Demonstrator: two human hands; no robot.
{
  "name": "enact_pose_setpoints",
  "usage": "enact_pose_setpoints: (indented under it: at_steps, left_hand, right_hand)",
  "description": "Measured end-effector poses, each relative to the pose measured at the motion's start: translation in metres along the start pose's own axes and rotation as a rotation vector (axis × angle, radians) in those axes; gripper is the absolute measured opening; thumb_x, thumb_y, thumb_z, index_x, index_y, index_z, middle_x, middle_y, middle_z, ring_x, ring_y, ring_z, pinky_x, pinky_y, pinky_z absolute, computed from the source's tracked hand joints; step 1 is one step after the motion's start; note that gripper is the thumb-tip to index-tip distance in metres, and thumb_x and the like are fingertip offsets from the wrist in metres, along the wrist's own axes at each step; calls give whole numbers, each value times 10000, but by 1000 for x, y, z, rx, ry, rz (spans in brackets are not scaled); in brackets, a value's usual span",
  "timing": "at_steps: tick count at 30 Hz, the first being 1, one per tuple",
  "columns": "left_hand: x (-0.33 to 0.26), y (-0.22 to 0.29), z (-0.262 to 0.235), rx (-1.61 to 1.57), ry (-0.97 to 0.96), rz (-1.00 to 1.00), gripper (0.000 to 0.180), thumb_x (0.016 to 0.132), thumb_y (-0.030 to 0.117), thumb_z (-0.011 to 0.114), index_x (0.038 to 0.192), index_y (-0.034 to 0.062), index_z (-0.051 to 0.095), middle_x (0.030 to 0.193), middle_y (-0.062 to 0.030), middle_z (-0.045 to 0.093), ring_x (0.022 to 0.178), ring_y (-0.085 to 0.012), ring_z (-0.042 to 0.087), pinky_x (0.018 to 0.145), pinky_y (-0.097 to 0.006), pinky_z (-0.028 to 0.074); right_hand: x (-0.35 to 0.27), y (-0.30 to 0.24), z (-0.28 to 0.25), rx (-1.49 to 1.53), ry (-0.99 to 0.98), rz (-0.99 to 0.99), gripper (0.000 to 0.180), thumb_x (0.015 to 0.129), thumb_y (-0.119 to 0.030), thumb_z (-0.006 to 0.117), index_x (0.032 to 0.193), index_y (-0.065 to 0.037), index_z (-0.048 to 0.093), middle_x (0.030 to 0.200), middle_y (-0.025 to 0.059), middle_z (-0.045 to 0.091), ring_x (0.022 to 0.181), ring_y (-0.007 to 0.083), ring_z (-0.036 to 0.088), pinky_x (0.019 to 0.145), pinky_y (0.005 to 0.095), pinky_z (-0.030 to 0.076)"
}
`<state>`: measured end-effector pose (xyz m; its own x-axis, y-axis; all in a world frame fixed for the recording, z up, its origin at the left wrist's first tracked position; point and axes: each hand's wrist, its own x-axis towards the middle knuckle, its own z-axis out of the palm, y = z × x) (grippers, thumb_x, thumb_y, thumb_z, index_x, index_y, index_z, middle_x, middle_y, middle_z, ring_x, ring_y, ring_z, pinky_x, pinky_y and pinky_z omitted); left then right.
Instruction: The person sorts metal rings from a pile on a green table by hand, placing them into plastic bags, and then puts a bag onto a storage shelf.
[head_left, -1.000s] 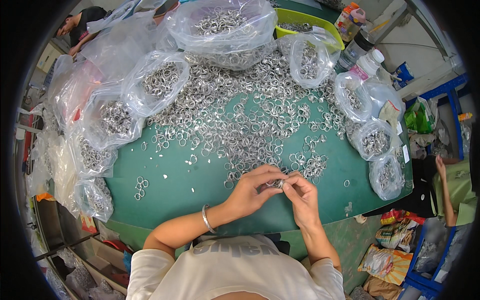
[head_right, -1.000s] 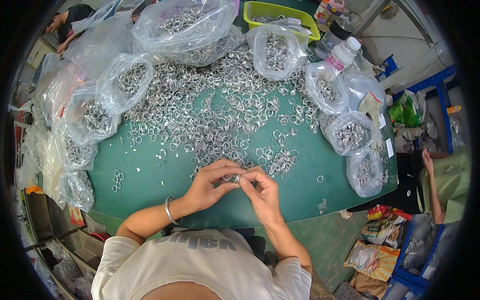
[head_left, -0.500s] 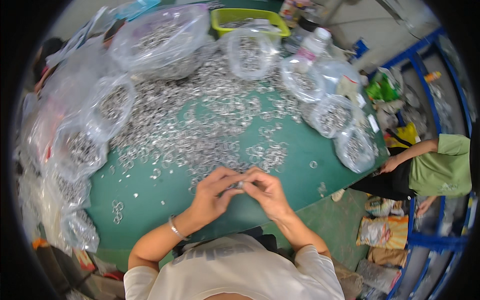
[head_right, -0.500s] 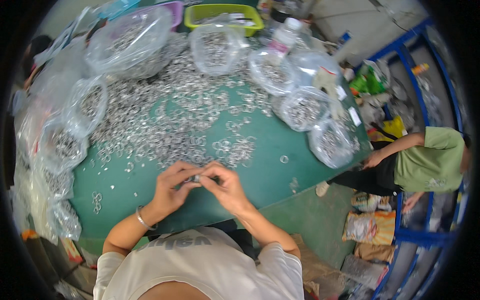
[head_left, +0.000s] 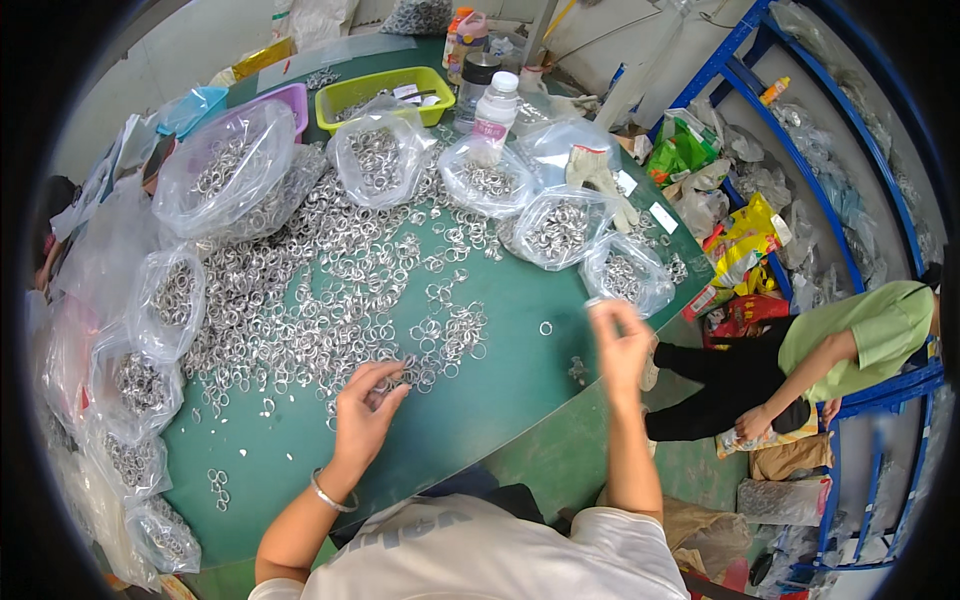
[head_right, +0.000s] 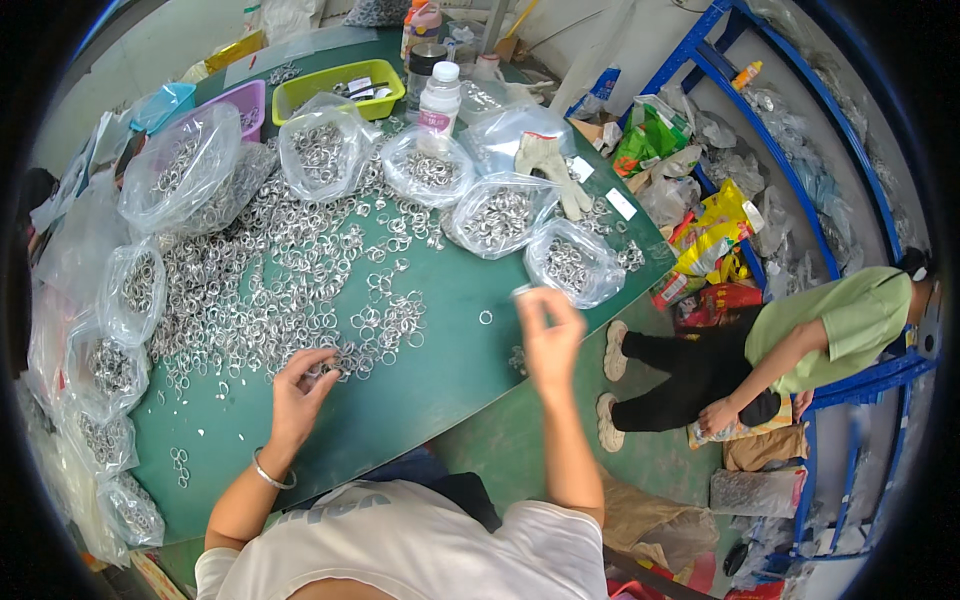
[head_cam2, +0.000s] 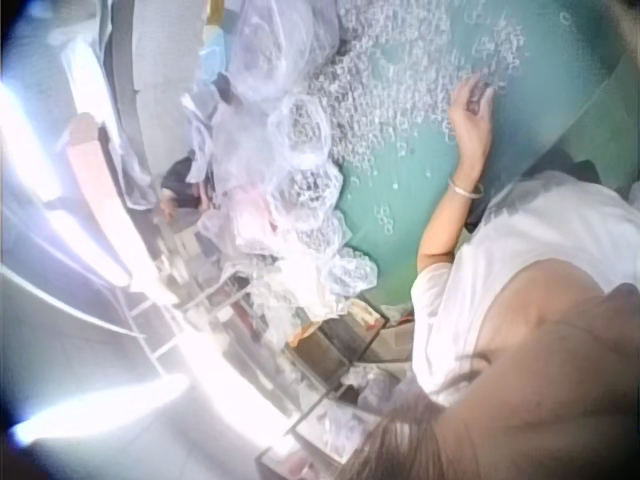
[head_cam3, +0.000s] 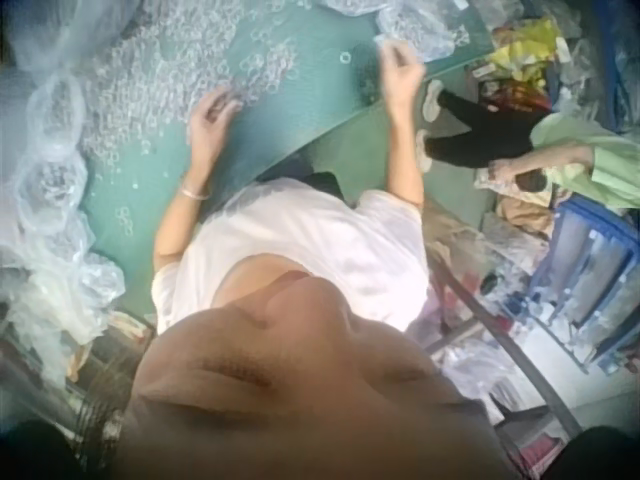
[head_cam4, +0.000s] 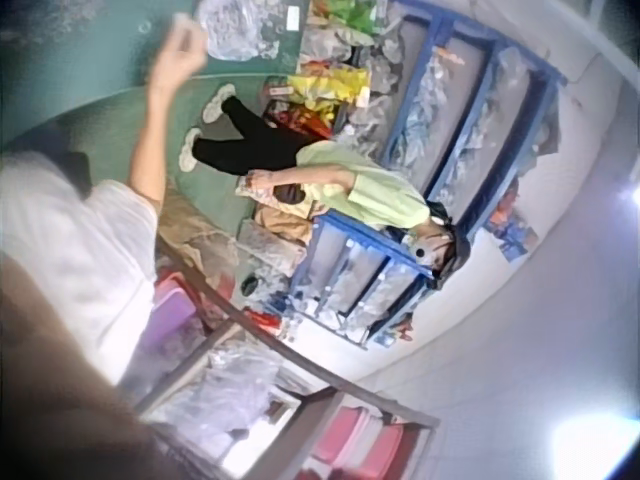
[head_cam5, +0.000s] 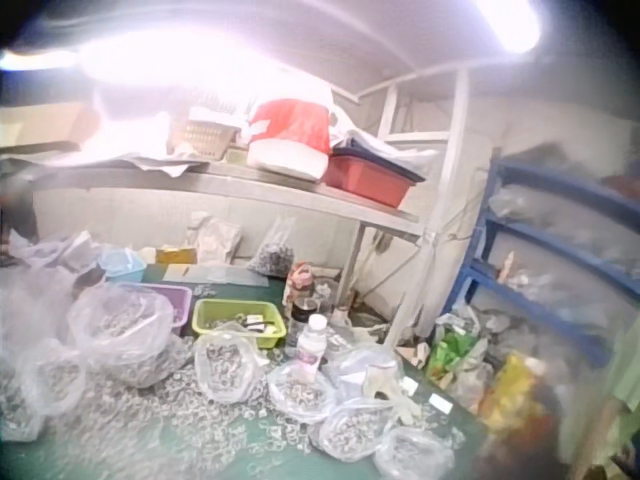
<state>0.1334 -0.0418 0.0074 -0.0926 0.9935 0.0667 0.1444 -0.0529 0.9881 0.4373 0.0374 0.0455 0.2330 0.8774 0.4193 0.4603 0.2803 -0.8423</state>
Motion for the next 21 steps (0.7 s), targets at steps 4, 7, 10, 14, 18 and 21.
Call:
enact_pose_setpoints:
  at_steps: [4, 7, 10, 14, 18, 21]
  left_hand:
    - [-8, -2, -4, 149, -35, -42, 239, 789, -45, 639, 1013, 34, 664, 895, 5, 557, 639, -22, 415, 511, -172, 318]
    - [-18, -12, -8, 157, -26, -71, 220, 796, -41, 622, 1000, 31, 665, 875, 1, 559, 610, -26, 405, 506, -177, 317]
    - [-21, -16, -14, 218, 11, -60, 214, 795, -27, 620, 997, 30, 663, 855, -7, 563, 590, -39, 402, 506, -191, 328]
    - [-27, -15, -17, 250, 24, -71, 215, 791, -10, 623, 998, 35, 661, 836, -12, 570, 578, -53, 408, 511, -206, 344]
    - [-24, -8, -20, 307, -26, -119, 177, 838, 20, 580, 997, 34, 656, 836, -72, 581, 584, -137, 489, 547, -265, 408]
    - [-19, -17, -21, 354, -22, -35, 178, 853, 42, 567, 1013, 28, 643, 808, -111, 570, 620, -238, 539, 594, -347, 449]
  right_hand:
    - [80, 79, -98, -477, 342, -139, 95, 760, -82, 691, 789, 6, 667, 794, 97, 647, 709, 192, 582, 689, 312, 460]
    - [128, 139, -128, -608, 282, -47, 137, 744, -123, 707, 807, -3, 693, 772, 126, 653, 669, 236, 604, 656, 337, 474]
    - [157, 167, -121, -750, 198, -6, 150, 737, -135, 707, 820, -10, 702, 782, 154, 663, 704, 274, 635, 678, 352, 489]
    - [167, 194, -125, -803, 44, 10, 183, 742, -155, 697, 850, -8, 706, 818, 173, 679, 759, 300, 672, 728, 372, 512]
    - [154, 162, -116, -616, 270, -248, 152, 823, -99, 621, 913, 14, 669, 859, 151, 670, 774, 262, 635, 729, 360, 487]
    - [89, 42, -35, -574, 187, -444, 147, 837, -60, 592, 962, 8, 629, 939, 121, 625, 872, 266, 559, 826, 369, 424]
